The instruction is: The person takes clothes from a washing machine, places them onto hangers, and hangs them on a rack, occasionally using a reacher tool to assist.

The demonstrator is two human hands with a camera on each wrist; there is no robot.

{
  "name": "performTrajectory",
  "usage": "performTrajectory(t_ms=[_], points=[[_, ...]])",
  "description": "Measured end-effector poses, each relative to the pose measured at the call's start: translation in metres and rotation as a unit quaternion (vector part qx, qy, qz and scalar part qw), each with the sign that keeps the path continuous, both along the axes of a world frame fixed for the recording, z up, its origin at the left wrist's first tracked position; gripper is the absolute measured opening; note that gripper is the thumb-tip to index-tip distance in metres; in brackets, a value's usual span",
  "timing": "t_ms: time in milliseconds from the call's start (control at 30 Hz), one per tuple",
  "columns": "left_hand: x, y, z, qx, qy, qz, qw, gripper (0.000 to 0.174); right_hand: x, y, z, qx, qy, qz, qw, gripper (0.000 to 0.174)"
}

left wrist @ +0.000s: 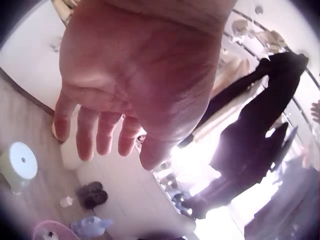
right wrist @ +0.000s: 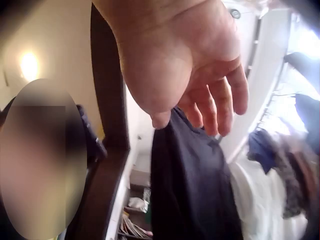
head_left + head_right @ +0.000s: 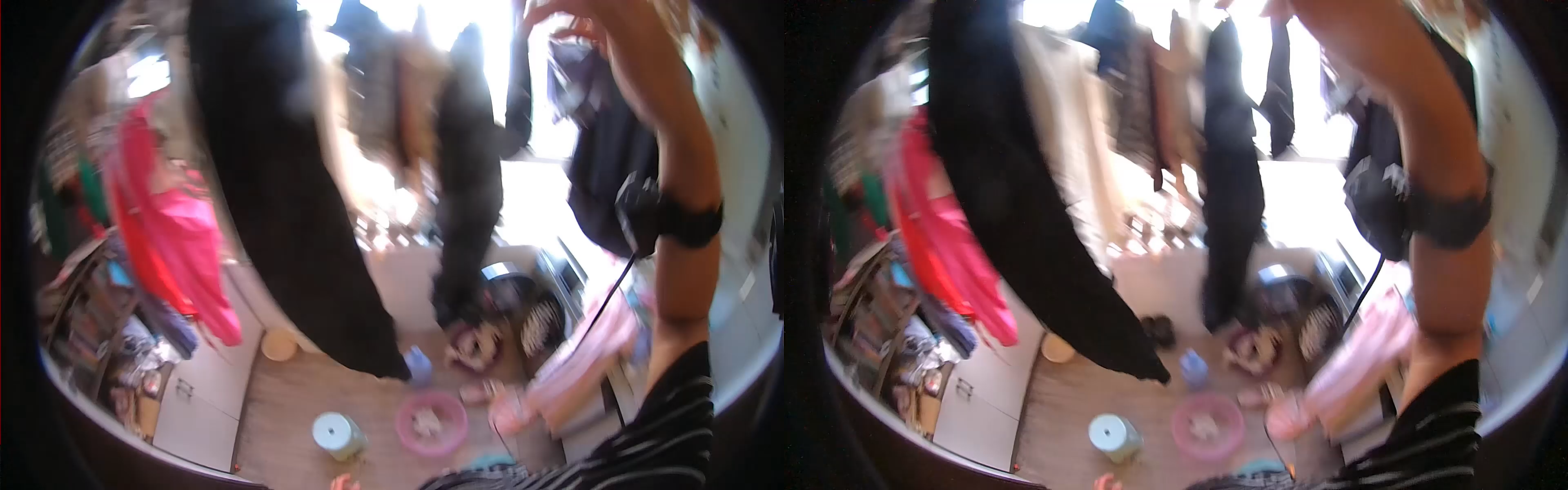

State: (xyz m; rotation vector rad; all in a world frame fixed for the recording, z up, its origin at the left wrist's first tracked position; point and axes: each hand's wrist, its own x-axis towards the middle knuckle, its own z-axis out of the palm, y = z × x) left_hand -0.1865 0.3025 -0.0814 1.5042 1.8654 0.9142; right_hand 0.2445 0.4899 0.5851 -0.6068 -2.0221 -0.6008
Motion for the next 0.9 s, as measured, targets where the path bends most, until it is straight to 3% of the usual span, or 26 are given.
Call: performTrajectory(t_ms=[67,100,167,267,300,367,433,467,500,567,667,700,767,900], points=[[0.027,0.031,0.020,-0.046,-0.003,-0.082,0.996,0.038,0.051,-0.014,-0.099,-0.200,-0.089,-0.057,0.974,0.018],[0.037,0.045,0.026,-0.069,-0.027,-0.113,0.991,0.038,0.059,-0.032,-0.143,-0.319,-0.125,-0.118,0.932,0.015],[0.056,0.063,0.031,-0.122,-0.047,-0.172,0.976,0.040,0.116,-0.044,-0.249,-0.497,0.105,-0.116,0.854,0.030],[0.086,0.098,0.040,-0.178,-0.017,-0.270,0.946,0.040,0.191,-0.086,-0.396,-0.546,0.272,-0.212,0.763,0.026],[0.087,0.110,0.027,-0.230,0.040,-0.300,0.925,0.038,0.204,-0.109,-0.436,-0.567,0.318,-0.232,0.723,0.026],[0.104,0.120,0.001,-0.240,-0.098,-0.321,0.911,0.039,0.217,-0.158,-0.502,-0.617,0.373,-0.283,0.633,0.028],[0.137,0.143,-0.007,-0.278,-0.049,-0.308,0.909,0.038,0.229,-0.197,-0.556,-0.612,0.445,-0.295,0.583,0.027],[0.154,0.155,-0.010,-0.297,-0.025,-0.302,0.905,0.037,0.237,-0.206,-0.567,-0.619,0.477,-0.291,0.552,0.027],[0.196,0.150,0.031,-0.247,0.019,-0.350,0.903,0.036,0.246,-0.211,-0.575,-0.614,0.506,-0.279,0.538,0.027],[0.242,0.151,0.041,-0.270,0.036,-0.367,0.889,0.036,0.269,-0.213,-0.586,-0.591,0.531,-0.294,0.531,0.030],[0.299,0.150,0.035,-0.290,0.051,-0.394,0.871,0.036,0.305,-0.202,-0.588,-0.533,0.461,-0.395,0.589,0.031],[0.314,0.149,0.034,-0.302,0.047,-0.393,0.867,0.036,0.317,-0.198,-0.578,-0.540,0.467,-0.413,0.565,0.033],[0.339,0.152,0.032,-0.309,0.052,-0.390,0.866,0.036,0.347,-0.197,-0.566,-0.517,0.430,-0.463,0.577,0.035],[0.381,0.169,0.029,-0.283,0.089,-0.390,0.871,0.034,0.423,-0.228,-0.544,-0.357,0.390,-0.614,0.586,0.036]])
